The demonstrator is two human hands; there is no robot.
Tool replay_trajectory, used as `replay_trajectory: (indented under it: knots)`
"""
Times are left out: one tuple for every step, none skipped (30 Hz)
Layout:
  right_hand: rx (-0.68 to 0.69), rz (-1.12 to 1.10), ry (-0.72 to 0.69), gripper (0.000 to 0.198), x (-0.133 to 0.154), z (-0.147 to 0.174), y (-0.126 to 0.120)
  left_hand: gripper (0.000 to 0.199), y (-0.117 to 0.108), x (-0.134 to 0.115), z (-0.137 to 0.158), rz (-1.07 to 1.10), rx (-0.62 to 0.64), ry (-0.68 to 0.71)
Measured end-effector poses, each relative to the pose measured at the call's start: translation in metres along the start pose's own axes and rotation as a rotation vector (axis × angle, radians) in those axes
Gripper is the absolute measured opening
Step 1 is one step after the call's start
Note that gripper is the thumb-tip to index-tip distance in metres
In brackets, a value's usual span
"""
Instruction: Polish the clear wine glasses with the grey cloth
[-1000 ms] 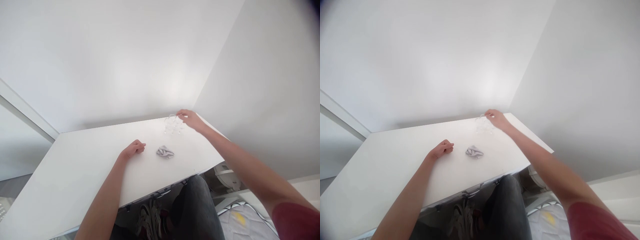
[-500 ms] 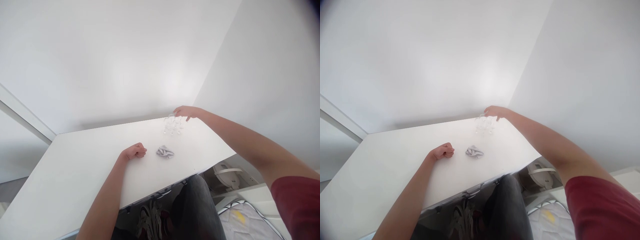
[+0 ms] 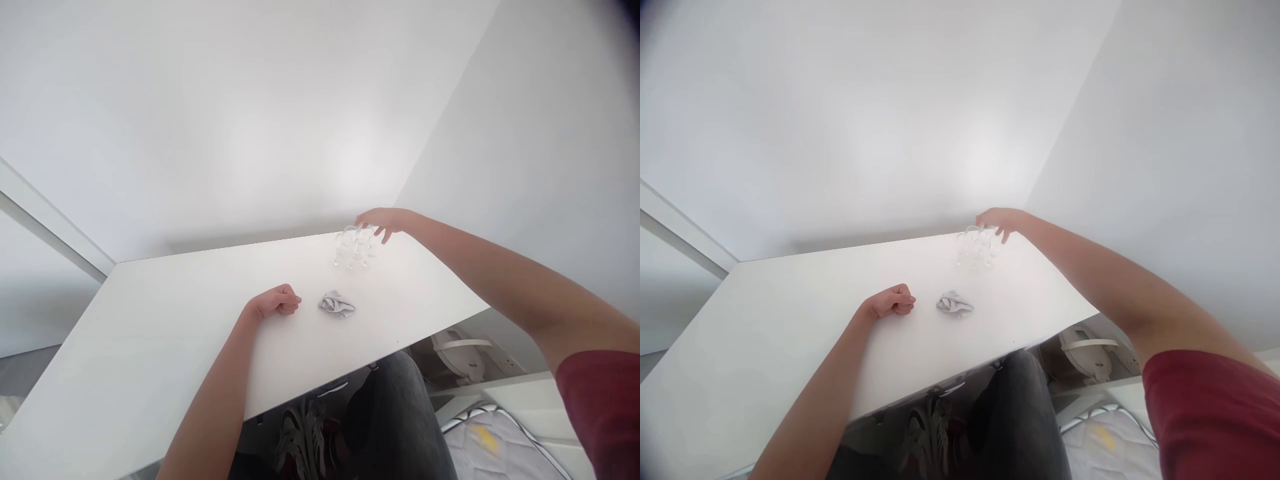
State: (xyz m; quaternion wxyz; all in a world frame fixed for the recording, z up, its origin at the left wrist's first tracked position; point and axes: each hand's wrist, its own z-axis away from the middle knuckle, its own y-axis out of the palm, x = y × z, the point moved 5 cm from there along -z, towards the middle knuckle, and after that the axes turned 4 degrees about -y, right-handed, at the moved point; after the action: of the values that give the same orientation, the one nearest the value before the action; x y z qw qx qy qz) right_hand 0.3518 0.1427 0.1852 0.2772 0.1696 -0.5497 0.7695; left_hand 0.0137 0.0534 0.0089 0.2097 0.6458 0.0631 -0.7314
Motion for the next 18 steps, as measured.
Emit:
replay_trajectory:
  knots:
    - [0.0,0.002,0.016,0.057,-0.001,0.0,0.0,0.067,0.0,0.0,0.0,-0.002,0.0,-0.002]
    - [0.0,0.0,0.036,0.057,-0.001,-0.001,0.001,0.067,0.001,0.0,0.0,-0.004,0.0,-0.003]
    - [-0.003,-0.004,0.055,0.056,-0.001,-0.001,0.001,0.067,0.001,-0.001,0.001,-0.007,-0.001,-0.004]
    - [-0.013,-0.011,0.068,0.054,-0.001,-0.001,0.002,0.067,0.001,-0.001,0.001,-0.009,-0.001,-0.005]
    - [-0.032,-0.019,0.078,0.051,-0.001,-0.002,0.001,0.068,0.001,-0.001,0.001,-0.012,-0.003,-0.006]
    - [-0.057,-0.028,0.084,0.048,-0.001,-0.002,0.001,0.068,0.002,-0.001,0.001,-0.015,-0.005,-0.007]
    - [-0.081,-0.037,0.084,0.045,-0.001,-0.003,0.001,0.068,0.002,-0.001,0.001,-0.019,-0.005,-0.008]
    - [-0.102,-0.048,0.076,0.042,-0.001,-0.003,0.0,0.068,0.001,-0.002,0.001,-0.022,-0.004,-0.009]
    - [-0.115,-0.058,0.058,0.04,-0.001,-0.004,0.001,0.068,0.001,-0.002,0.0,-0.023,-0.003,-0.01]
    - [-0.119,-0.068,0.034,0.037,-0.001,-0.004,0.001,0.067,0.001,-0.002,0.0,-0.023,-0.003,-0.009]
    - [-0.117,-0.078,0.011,0.036,0.0,-0.004,0.002,0.067,0.001,-0.002,0.0,-0.022,-0.004,-0.008]
    - [-0.111,-0.092,-0.006,0.034,-0.001,-0.003,0.004,0.067,0.001,-0.002,0.0,-0.02,-0.005,-0.008]
    - [-0.102,-0.106,-0.013,0.034,-0.001,-0.002,0.005,0.067,0.001,-0.002,0.0,-0.018,-0.005,-0.008]
    - [-0.089,-0.119,-0.017,0.033,-0.001,-0.001,0.007,0.067,0.001,-0.002,0.0,-0.018,-0.006,-0.009]
    - [-0.074,-0.129,-0.021,0.033,-0.001,0.001,0.01,0.068,0.001,-0.002,0.0,-0.019,-0.006,-0.009]
    - [-0.062,-0.134,-0.028,0.032,-0.001,0.002,0.012,0.068,0.001,-0.003,0.0,-0.021,-0.006,-0.011]
    - [-0.054,-0.134,-0.039,0.032,0.0,0.003,0.014,0.068,0.001,-0.003,0.0,-0.025,-0.007,-0.012]
    - [-0.046,-0.128,-0.055,0.032,0.0,0.004,0.015,0.068,0.001,-0.003,-0.001,-0.029,-0.007,-0.012]
